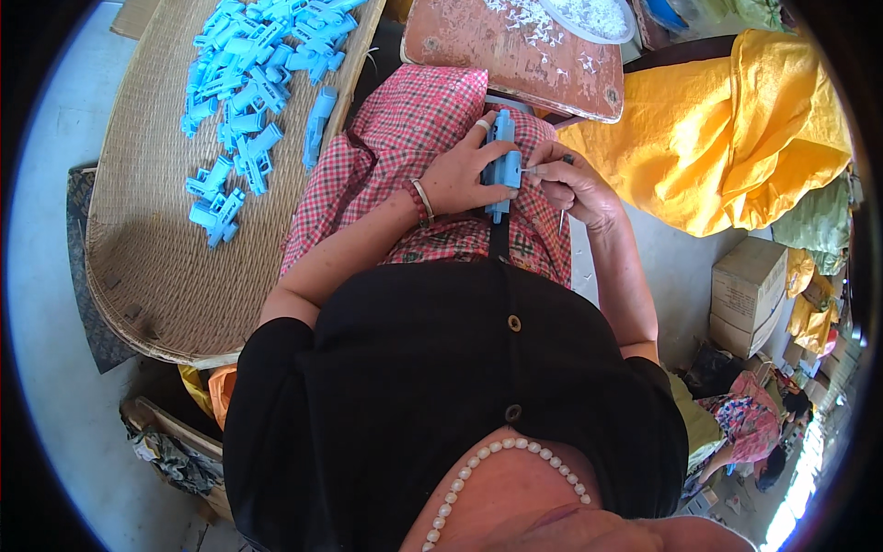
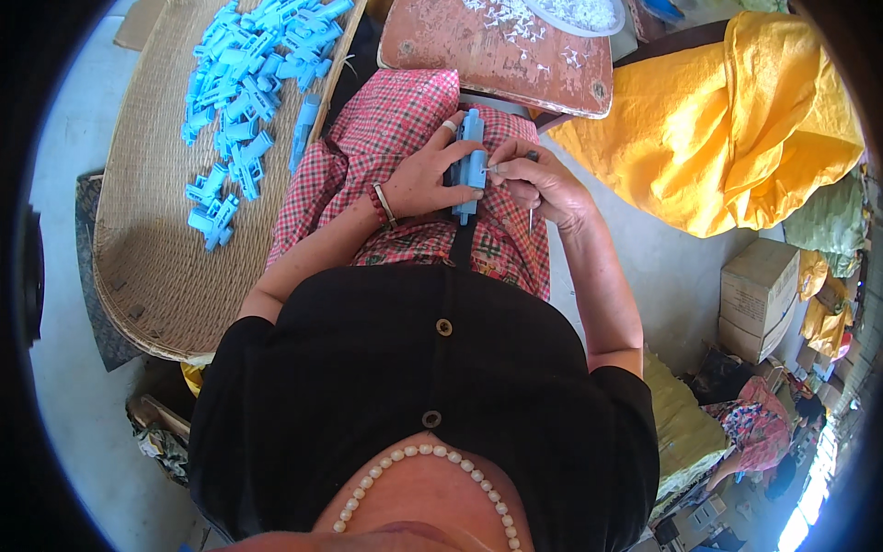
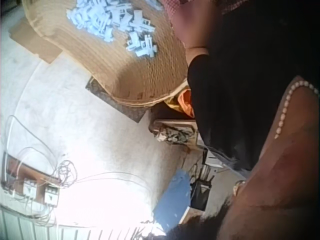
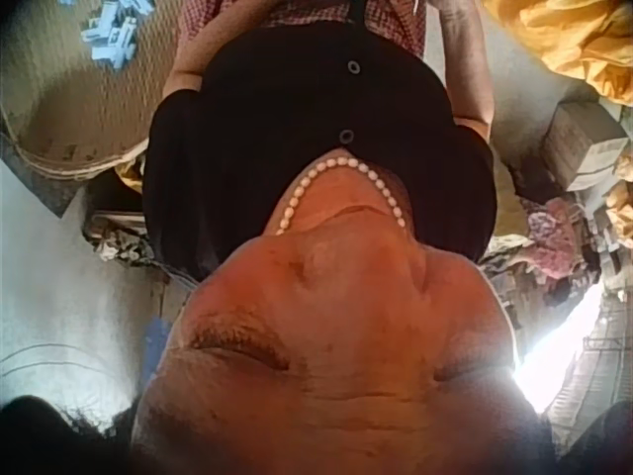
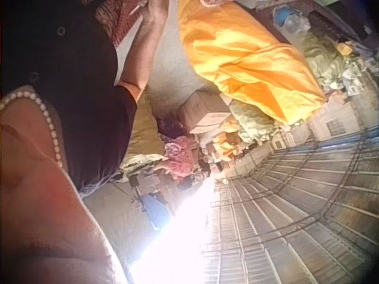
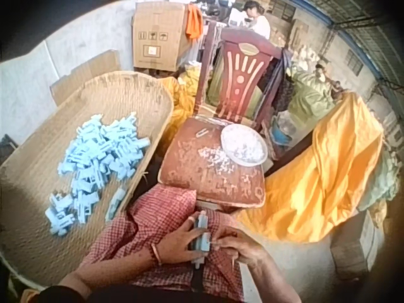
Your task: The person assembles toy guns by taking gun bodies from a basket, inserting small plastic pieces into them using a small tool, and throwing the assembled toy guns into a large yellow bag.
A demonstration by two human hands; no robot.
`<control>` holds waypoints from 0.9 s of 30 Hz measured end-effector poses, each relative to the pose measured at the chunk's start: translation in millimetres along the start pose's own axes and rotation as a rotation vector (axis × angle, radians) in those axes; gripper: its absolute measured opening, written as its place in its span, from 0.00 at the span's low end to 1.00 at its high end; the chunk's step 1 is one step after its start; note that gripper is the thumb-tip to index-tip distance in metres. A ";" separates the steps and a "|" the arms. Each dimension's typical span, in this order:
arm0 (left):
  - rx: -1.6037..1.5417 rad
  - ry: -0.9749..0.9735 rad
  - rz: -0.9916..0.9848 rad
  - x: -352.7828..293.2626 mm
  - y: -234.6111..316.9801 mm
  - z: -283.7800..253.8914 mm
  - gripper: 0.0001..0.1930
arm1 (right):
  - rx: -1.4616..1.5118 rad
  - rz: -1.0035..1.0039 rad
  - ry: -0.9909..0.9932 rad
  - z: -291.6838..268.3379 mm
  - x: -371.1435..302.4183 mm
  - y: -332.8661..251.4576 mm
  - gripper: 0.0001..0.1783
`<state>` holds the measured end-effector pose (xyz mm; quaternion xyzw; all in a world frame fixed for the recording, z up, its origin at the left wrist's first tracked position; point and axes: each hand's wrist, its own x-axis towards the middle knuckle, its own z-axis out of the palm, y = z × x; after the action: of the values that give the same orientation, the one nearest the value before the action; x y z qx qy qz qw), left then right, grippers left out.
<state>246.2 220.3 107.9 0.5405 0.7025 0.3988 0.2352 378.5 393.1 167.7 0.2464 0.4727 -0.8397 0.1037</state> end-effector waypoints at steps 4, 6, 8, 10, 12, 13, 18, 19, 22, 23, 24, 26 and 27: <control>-0.018 -0.012 0.027 -1.1 0.2 1.4 0.32 | 0.052 0.011 0.067 -0.3 -2.5 13.9 0.06; -0.014 -0.019 0.029 -1.2 2.9 -1.1 0.32 | 0.081 0.025 0.080 -0.5 -4.2 14.8 0.06; -0.012 -0.024 0.030 -1.4 4.4 -3.0 0.32 | 0.086 0.062 0.067 -1.4 -5.9 13.8 0.06; -0.045 -0.027 0.029 -1.7 4.0 -3.2 0.31 | 0.115 0.050 0.081 -0.3 -2.6 14.9 0.06; -0.101 -0.021 0.013 -0.8 3.8 -0.7 0.30 | 0.148 0.039 0.098 1.4 0.3 16.2 0.06; -0.155 -0.013 -0.001 -0.3 2.8 -0.2 0.29 | 0.146 0.008 0.103 3.5 2.7 16.1 0.06; -0.198 -0.004 -0.002 2.5 -0.7 1.1 0.26 | 0.024 -0.059 0.121 4.4 5.5 17.5 0.05; -0.214 -0.031 -0.028 2.5 -0.8 0.5 0.25 | -0.034 -0.057 0.093 4.8 3.8 15.5 0.05; -0.193 -0.010 -0.015 4.0 -6.7 4.4 0.24 | -0.151 -0.104 0.071 7.2 4.5 19.3 0.06; -0.196 -0.010 -0.015 4.5 -7.3 4.5 0.24 | -0.209 -0.157 0.077 7.8 5.2 22.0 0.06; -0.196 -0.032 -0.032 4.9 -7.6 4.4 0.25 | -0.211 -0.156 0.079 8.0 5.4 23.6 0.06; -0.196 -0.052 -0.049 4.0 -5.6 1.8 0.26 | -0.399 -0.240 0.163 8.3 6.4 27.1 0.09; -0.145 -0.050 -0.006 1.9 -3.7 -0.1 0.27 | -0.400 -0.240 0.164 7.4 8.7 31.3 0.09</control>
<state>243.3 221.7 105.2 0.5297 0.6674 0.4343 0.2922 381.4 370.7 143.2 0.2304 0.6624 -0.7127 0.0112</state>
